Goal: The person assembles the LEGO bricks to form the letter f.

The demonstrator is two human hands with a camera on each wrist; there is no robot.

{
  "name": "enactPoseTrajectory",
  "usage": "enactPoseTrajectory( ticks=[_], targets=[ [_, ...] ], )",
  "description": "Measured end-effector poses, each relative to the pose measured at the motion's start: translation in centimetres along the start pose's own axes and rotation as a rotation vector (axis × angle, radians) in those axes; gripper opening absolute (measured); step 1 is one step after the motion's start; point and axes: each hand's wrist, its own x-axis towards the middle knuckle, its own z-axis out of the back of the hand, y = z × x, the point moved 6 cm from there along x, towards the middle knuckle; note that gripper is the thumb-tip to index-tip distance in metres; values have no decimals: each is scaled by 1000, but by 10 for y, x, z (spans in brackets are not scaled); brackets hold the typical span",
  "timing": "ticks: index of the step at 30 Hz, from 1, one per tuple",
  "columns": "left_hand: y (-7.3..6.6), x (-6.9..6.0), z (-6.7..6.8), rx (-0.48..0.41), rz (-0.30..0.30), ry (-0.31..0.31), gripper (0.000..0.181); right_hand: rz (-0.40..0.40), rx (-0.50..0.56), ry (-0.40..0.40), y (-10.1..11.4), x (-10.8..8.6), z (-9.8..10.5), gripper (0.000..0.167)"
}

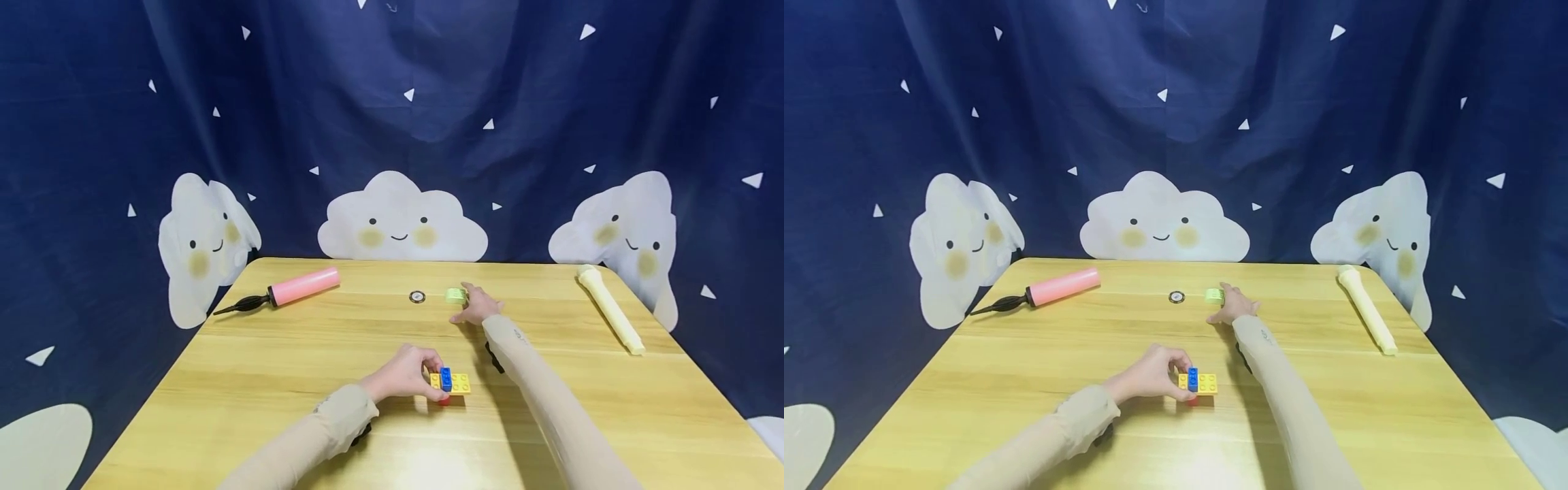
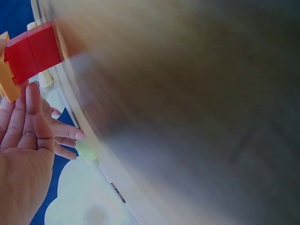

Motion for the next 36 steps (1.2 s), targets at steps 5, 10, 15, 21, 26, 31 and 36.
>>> enactPoseTrajectory(
  ticks=[5, 10, 15, 21, 26, 31, 36],
  targets=[
    [-2, 1, -4, 4, -2, 4, 34, -9, -41, 23, -2, -1, -1, 99],
    [-3, 1, -9, -12, 4, 15, 35, -23, -96, -8, -3, -5, -4, 88],
    [-3, 2, -11, -43, -7, 21, 35, -31, -145, -44, 0, -11, -3, 69],
    [-3, 1, -8, -58, -29, 16, 32, 8, -155, -63, 5, -19, 0, 58],
    [-3, -1, -4, -63, -38, 12, 31, 61, -180, -67, 6, -25, 0, 61],
    [0, 0, -2, -47, -47, 3, 31, 104, -144, -60, 5, -31, 0, 61],
    [3, -1, -2, -41, -50, 2, 33, 159, -57, -49, 2, -44, -1, 56]
  ],
)
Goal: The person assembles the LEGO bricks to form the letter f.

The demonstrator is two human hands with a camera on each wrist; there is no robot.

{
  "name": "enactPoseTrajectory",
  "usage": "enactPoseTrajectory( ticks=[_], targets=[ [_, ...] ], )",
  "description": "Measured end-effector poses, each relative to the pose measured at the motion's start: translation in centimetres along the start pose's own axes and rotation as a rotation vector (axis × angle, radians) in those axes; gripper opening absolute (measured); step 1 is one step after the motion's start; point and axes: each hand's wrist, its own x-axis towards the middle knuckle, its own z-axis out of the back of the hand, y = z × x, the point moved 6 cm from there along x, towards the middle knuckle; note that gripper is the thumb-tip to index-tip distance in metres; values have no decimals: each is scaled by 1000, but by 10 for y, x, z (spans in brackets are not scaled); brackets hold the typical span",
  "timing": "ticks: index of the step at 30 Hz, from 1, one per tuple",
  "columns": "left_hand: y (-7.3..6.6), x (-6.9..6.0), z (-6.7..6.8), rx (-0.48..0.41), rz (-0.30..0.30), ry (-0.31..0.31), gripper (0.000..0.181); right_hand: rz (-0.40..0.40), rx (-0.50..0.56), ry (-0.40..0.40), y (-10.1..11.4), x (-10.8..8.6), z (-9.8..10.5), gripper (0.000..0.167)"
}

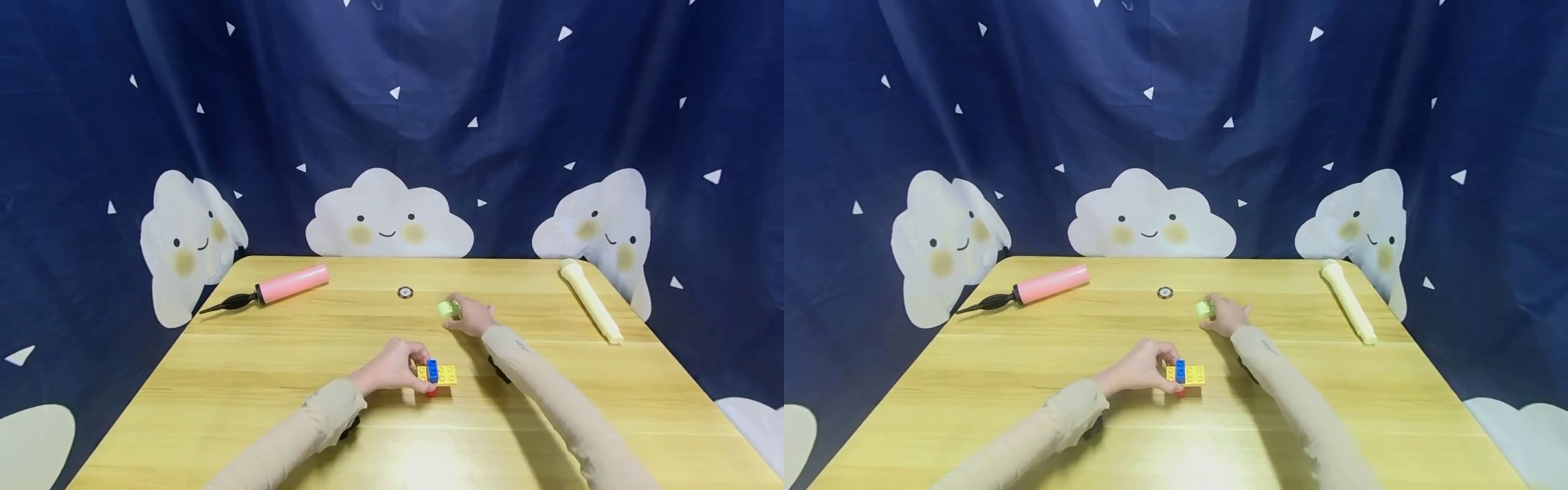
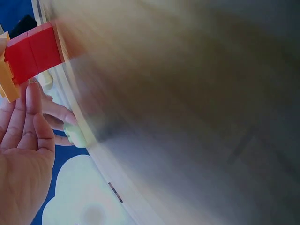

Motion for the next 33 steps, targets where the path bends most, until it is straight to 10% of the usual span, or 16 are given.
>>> enactPoseTrajectory(
  ticks=[15, 23, 33],
  targets=[
    [0, -3, 0, 4, -8, -7, 32, 128, 98, 53, -10, -45, 7, 57],
    [-3, -2, 4, 48, -19, -11, 32, -66, -96, -80, -6, -51, 14, 75],
    [-4, -3, 4, 47, -14, -9, 33, -251, -214, -47, 2, -42, -4, 94]
  ],
)
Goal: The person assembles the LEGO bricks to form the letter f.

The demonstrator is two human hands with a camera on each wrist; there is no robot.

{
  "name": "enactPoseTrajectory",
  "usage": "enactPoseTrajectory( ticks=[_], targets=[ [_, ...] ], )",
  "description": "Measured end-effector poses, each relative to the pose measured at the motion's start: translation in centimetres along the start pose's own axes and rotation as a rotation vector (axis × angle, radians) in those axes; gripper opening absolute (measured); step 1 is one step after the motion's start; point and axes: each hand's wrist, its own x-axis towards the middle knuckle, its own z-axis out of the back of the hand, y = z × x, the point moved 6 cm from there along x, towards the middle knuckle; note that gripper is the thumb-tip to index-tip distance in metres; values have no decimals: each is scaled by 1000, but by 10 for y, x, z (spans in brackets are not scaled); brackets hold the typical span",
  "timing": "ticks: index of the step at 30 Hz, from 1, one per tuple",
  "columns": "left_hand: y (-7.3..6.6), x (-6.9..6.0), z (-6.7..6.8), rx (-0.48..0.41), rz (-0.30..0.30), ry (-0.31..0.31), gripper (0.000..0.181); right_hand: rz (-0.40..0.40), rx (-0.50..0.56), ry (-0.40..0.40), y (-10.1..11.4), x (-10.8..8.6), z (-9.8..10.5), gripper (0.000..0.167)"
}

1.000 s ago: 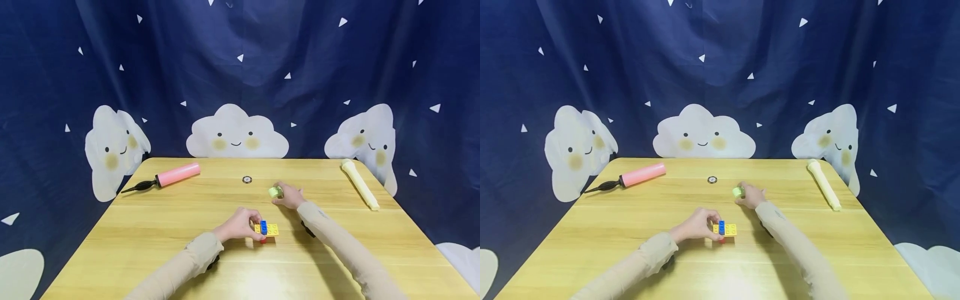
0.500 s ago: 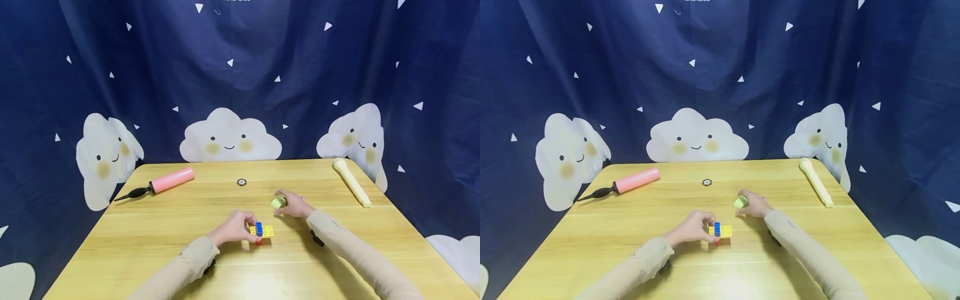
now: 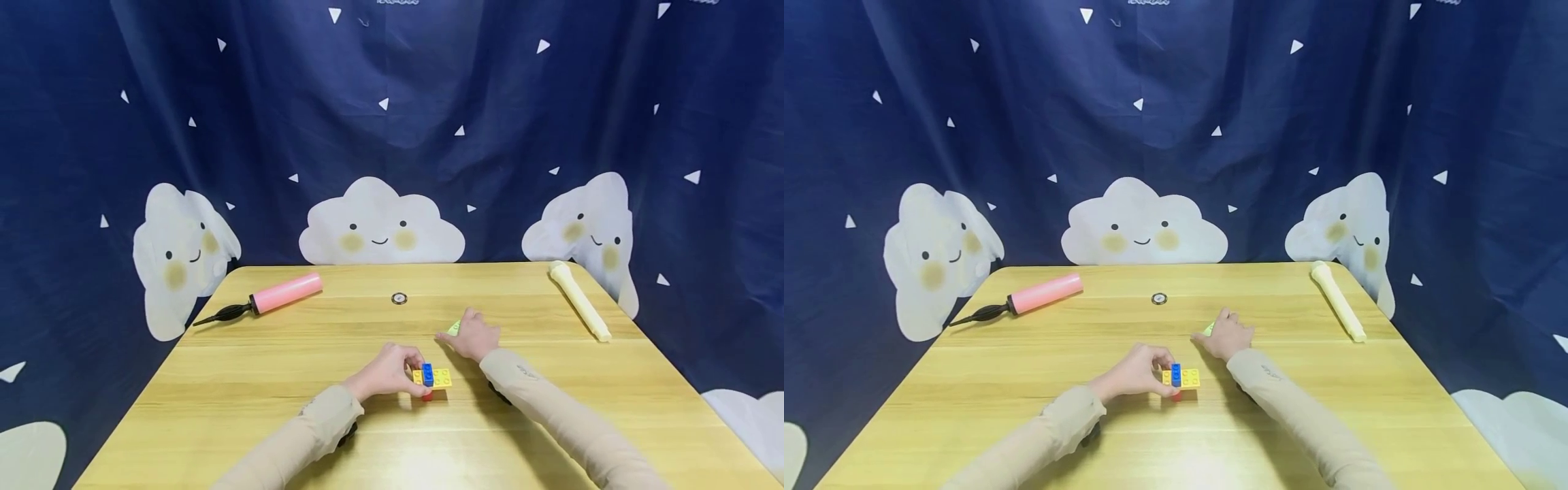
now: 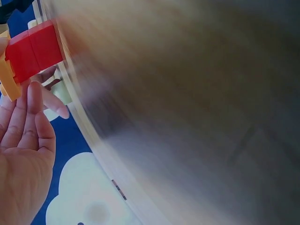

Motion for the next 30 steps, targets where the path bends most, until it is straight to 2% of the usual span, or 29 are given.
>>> enactPoseTrajectory(
  ticks=[3, 8, 12, 16, 25, 30],
  targets=[
    [0, 1, -2, -6, 4, 10, 33, -30, 20, -3, 0, 0, 0, 88],
    [3, 2, -3, -8, 5, 6, 33, -32, 84, -5, -4, 2, 5, 75],
    [4, 1, -1, -11, 12, -2, 33, -29, 238, 14, -12, 5, 8, 66],
    [4, -1, 1, -24, 28, 3, 34, -24, 396, 19, -25, 12, 6, 70],
    [3, 0, -1, 2, 61, 5, 35, -66, 627, 33, -45, 16, 2, 62],
    [2, -1, -2, 12, 67, 4, 35, -47, 715, -13, -48, 15, 3, 47]
  ],
)
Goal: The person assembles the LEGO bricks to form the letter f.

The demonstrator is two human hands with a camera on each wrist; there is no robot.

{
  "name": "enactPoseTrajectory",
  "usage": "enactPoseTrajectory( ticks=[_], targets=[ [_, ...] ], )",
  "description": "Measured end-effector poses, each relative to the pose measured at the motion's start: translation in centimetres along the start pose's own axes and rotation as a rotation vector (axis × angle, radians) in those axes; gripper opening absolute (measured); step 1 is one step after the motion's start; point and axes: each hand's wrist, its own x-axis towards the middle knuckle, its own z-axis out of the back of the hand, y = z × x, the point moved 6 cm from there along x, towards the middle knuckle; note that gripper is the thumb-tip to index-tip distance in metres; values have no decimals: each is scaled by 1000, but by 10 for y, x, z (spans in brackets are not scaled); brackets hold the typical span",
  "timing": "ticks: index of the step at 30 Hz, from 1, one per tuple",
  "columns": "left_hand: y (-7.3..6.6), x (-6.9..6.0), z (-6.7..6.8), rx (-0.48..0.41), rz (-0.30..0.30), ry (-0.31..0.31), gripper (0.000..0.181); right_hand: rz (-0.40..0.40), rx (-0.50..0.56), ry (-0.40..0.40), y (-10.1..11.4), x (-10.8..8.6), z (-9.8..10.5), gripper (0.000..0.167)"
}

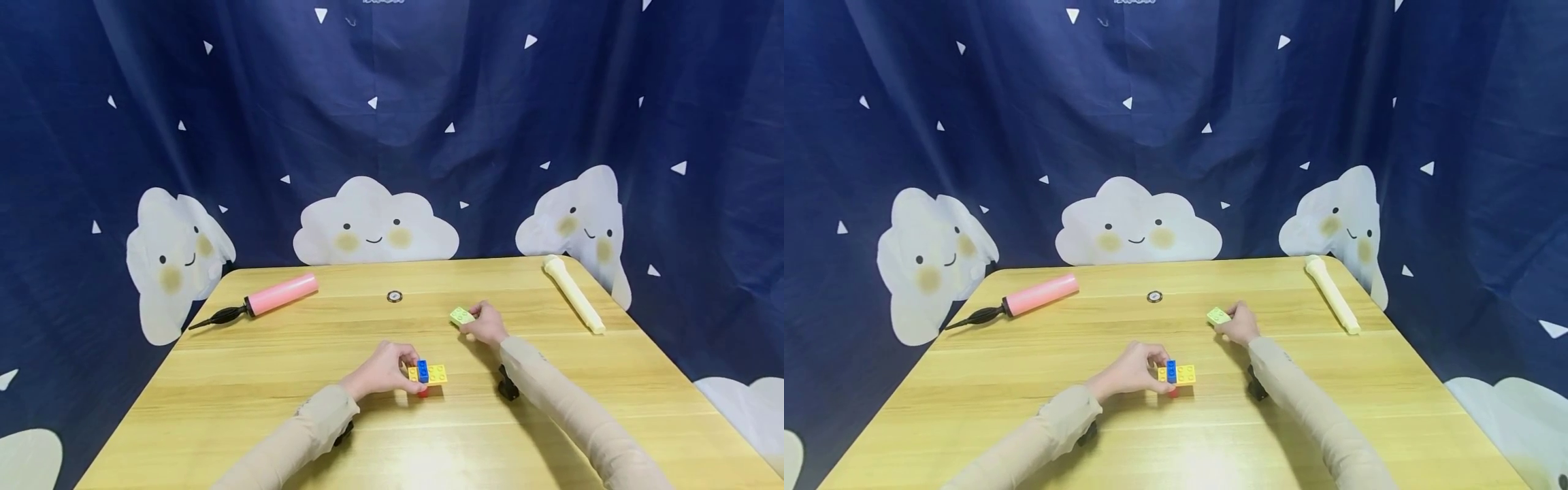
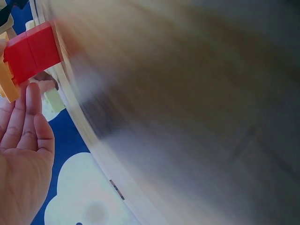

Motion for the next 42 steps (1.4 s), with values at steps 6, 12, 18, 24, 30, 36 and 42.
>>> enactPoseTrajectory(
  ticks=[6, 12, 18, 24, 30, 36, 42],
  targets=[
    [2, 1, -1, -3, -4, -1, 35, 94, 60, -25, 5, 0, 0, 38],
    [1, 2, -1, -26, -37, -6, 33, 138, 150, 27, 18, -10, -3, 37],
    [1, 2, -1, -47, -54, -5, 32, 206, 286, 156, 39, -33, -7, 35],
    [1, 3, -1, -61, -42, 6, 33, 267, 379, 276, 54, -58, -12, 36],
    [1, 3, -1, -51, -61, 8, 33, 258, 417, 385, 55, -76, -19, 40],
    [0, 3, 0, -44, -62, 8, 31, 288, 470, 476, 55, -89, -28, 41],
    [-1, 3, 0, -51, -64, 14, 29, 294, 470, 494, 53, -95, -33, 42]
  ],
)
